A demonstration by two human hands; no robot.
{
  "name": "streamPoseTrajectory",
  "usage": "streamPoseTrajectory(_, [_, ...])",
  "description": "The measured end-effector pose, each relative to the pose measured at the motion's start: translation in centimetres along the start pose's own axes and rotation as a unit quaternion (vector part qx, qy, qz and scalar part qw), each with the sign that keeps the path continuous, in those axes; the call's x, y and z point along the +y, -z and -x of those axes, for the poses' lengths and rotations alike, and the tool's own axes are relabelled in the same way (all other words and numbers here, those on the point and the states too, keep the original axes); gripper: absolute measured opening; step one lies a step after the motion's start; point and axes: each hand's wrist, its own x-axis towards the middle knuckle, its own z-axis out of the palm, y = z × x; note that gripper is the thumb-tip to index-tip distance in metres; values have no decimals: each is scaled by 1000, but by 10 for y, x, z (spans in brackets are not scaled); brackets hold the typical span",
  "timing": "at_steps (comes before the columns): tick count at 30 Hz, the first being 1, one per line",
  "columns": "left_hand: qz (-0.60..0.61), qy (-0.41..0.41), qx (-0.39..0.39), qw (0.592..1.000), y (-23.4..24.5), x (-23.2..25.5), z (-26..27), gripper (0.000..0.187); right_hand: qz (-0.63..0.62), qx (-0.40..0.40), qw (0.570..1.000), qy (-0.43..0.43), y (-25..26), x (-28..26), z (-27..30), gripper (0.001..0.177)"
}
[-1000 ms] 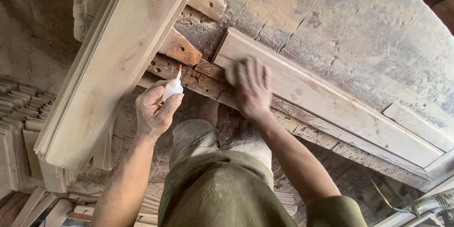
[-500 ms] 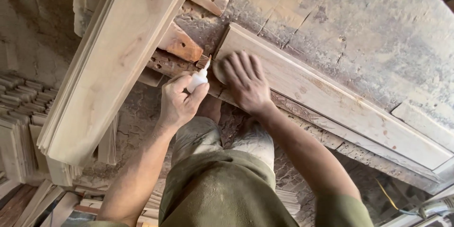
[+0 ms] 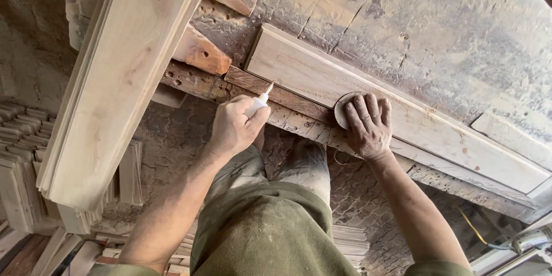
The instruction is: Sanding wooden boards with an angle grinder and applying wood filler to surface imperfections.
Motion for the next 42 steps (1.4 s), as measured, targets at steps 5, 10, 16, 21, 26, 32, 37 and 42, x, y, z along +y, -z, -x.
streamPoseTrajectory(5, [-17,65,-62,996,-6,17,-1,33,-4,9,1000,-11,6,-3,-6,52])
streamPoseTrajectory(10, [-29,74,-50,996,-3,17,-1,33,-8,4,1000,-14,7,-3,-5,55])
streamPoseTrajectory(16, [-23,68,-57,996,-2,18,-2,34,-15,2,1000,-22,8,-4,-7,55])
streamPoseTrajectory(21, [-20,70,-58,996,-5,13,-2,35,-20,2,1000,-23,7,-2,-7,56])
streamPoseTrajectory(26, [-8,63,-37,997,-3,11,-4,36,-20,5,1000,-23,5,-1,-6,56])
streamPoseTrajectory(32, [22,39,52,998,4,-19,-15,29,-9,4,999,-33,7,-3,-9,55])
streamPoseTrajectory(37, [16,35,81,996,11,-2,-19,24,-14,5,1000,-21,5,-1,-8,56])
streamPoseTrajectory(42, [-22,1,21,1000,8,13,-10,26,23,-44,998,-42,10,-8,-9,42])
